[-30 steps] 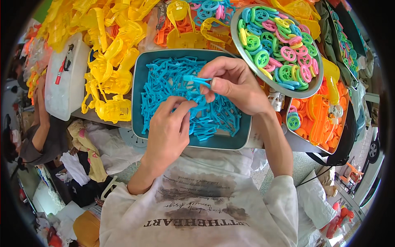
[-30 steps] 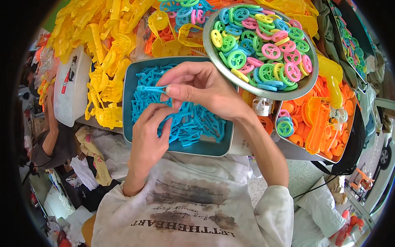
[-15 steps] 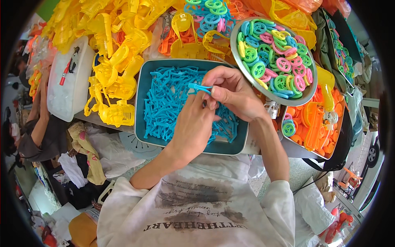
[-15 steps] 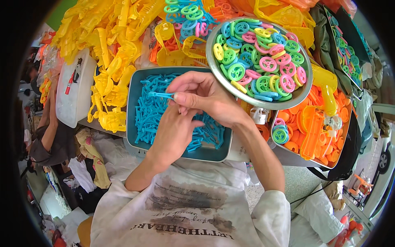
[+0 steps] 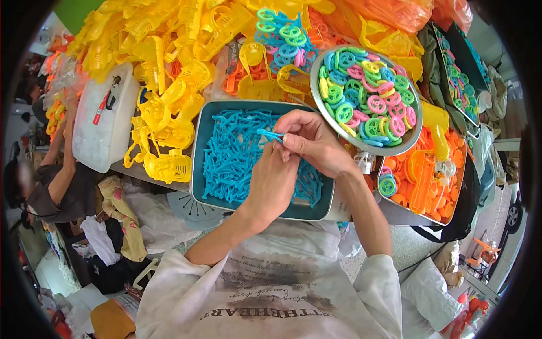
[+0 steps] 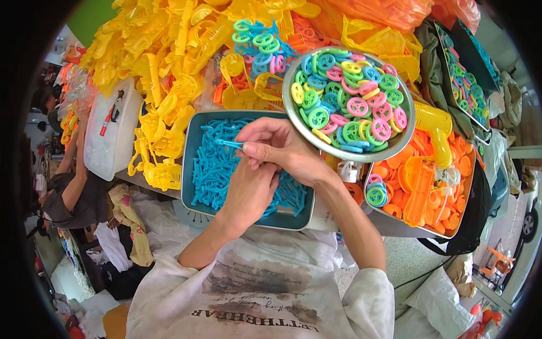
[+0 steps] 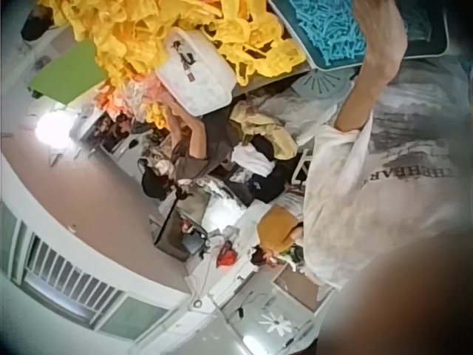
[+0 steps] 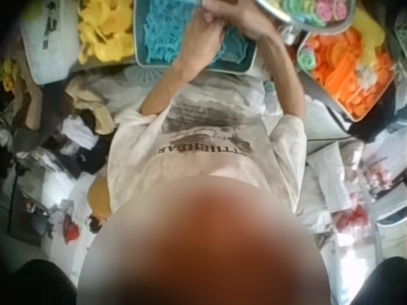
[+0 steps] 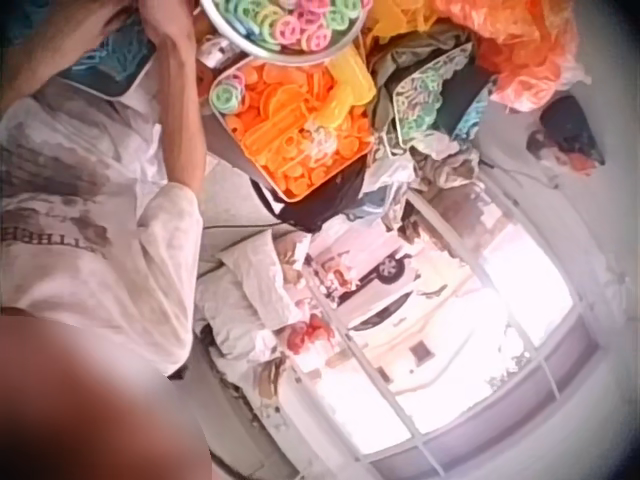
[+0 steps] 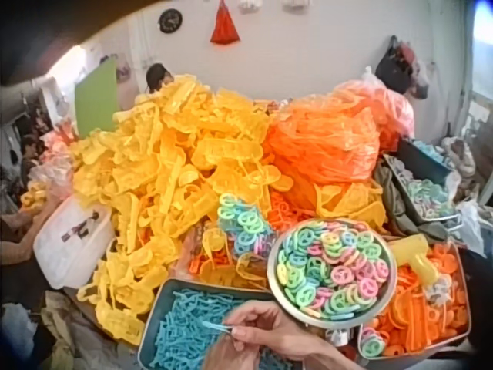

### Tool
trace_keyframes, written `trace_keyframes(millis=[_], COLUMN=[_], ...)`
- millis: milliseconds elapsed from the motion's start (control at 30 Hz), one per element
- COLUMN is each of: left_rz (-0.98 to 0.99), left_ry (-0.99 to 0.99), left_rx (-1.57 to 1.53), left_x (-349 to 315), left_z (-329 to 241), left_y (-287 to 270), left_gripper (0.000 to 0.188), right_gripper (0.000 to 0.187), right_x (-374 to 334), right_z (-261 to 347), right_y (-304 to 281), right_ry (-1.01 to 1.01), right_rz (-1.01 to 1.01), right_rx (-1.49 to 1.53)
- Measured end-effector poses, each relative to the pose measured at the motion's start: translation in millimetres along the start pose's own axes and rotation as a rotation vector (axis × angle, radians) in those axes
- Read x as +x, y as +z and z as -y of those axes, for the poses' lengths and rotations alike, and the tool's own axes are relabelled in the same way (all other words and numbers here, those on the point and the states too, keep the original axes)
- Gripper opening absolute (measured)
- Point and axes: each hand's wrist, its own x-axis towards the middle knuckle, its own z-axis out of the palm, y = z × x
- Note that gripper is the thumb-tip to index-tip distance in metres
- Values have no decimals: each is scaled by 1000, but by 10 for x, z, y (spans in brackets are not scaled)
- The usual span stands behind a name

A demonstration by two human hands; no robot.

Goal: The recorder is assembling small colorful plastic rings and sorting them into containers at a workbench.

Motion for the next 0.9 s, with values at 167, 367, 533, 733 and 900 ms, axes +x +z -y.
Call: trace_keyframes(millis=[167, 367, 533, 733, 900], left_rz=[-188, -452, -367, -358, -371], left_ry=[-173, -137, -60, -196, -127], left_rx=[-514, -950, -815, -946, -926], left_x=[-209, -172, -141, -108, -122], left_z=[75, 501, 537, 440, 476], left_y=[-318, -631, -754, -792, -620], left_gripper=[8, 11, 24, 23, 16], right_gripper=[23, 21, 19, 23, 28], right_x=[-3, 1, 23, 7, -20], right_z=[-103, -124, -146, -107, -127], right_y=[-44, 88, 172, 223, 164], right_ry=[-52, -128, -319, -595, -678], right_rz=[-98, -270, -241, -194, -80], right_rx=[-20, -267, -702, -1119, -1204])
